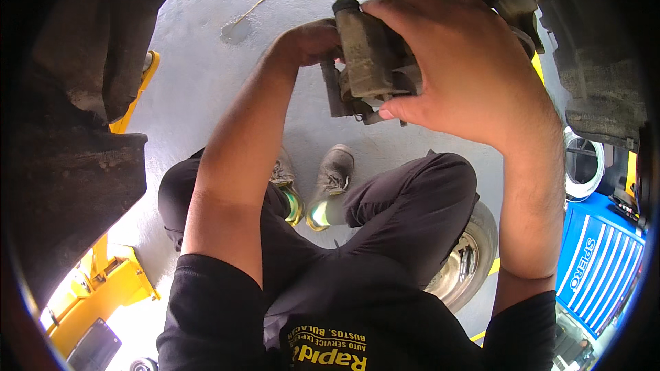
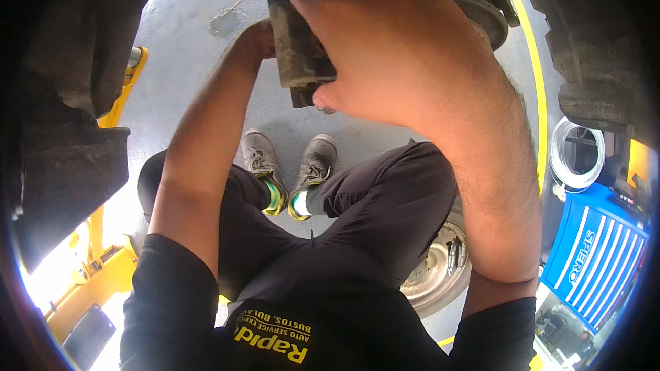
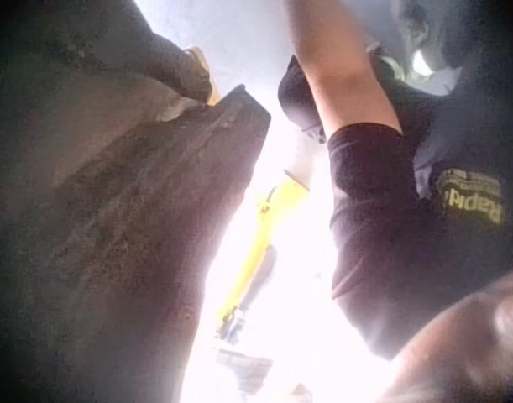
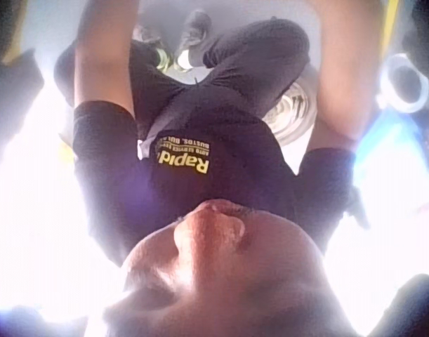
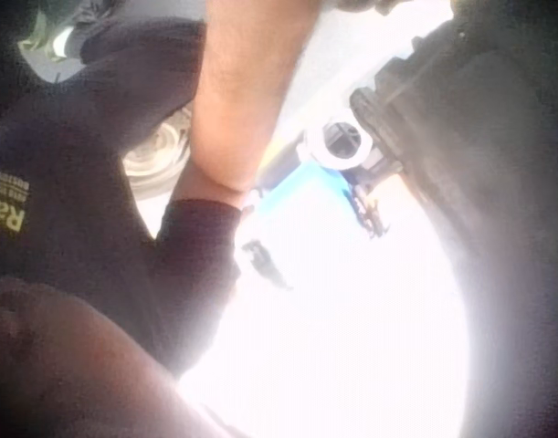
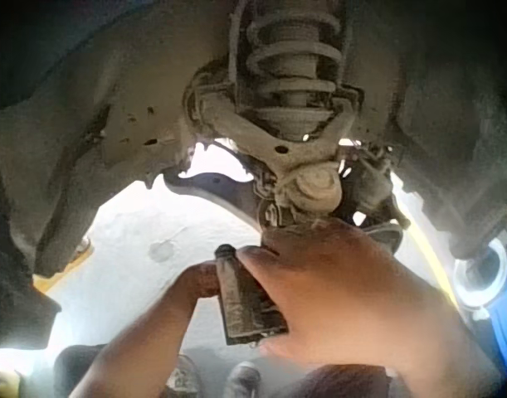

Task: The person positions a brake rotor onto the wheel hub by hand, then fits the brake caliper bracket over the rotor and secures it with bolts.

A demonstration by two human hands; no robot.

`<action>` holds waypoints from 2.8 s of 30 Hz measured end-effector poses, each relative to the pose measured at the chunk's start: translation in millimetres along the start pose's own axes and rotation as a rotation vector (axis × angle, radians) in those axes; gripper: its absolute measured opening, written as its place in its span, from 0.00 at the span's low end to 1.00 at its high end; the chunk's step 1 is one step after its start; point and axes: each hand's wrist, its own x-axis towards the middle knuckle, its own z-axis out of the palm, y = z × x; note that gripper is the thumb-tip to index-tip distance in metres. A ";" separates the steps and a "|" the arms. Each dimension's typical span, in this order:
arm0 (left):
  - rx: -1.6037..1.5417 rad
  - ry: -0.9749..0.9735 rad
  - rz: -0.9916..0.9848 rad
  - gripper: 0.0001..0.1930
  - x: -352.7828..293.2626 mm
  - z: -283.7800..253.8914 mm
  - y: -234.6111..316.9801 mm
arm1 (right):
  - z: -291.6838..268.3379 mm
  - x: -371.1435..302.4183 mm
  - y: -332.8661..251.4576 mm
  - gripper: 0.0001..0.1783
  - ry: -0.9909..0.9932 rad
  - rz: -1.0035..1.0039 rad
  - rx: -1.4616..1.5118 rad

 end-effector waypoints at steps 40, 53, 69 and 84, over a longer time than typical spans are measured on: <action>-0.302 -0.193 -0.070 0.26 9.1 -30.6 -59.8 | 183.2 -111.7 -97.2 0.26 0.566 1.110 2.284; -0.250 -0.300 -0.013 0.25 -4.4 -23.3 -9.1 | 238.8 -86.6 -118.4 0.23 0.779 0.853 2.311; -0.148 -0.084 -0.084 0.26 -13.5 -19.0 7.4 | 187.0 -141.0 -106.8 0.37 0.781 1.144 1.104; -0.694 -0.332 0.145 0.36 -28.7 -27.6 -16.0 | 197.9 -110.8 -68.4 0.90 0.736 0.983 1.044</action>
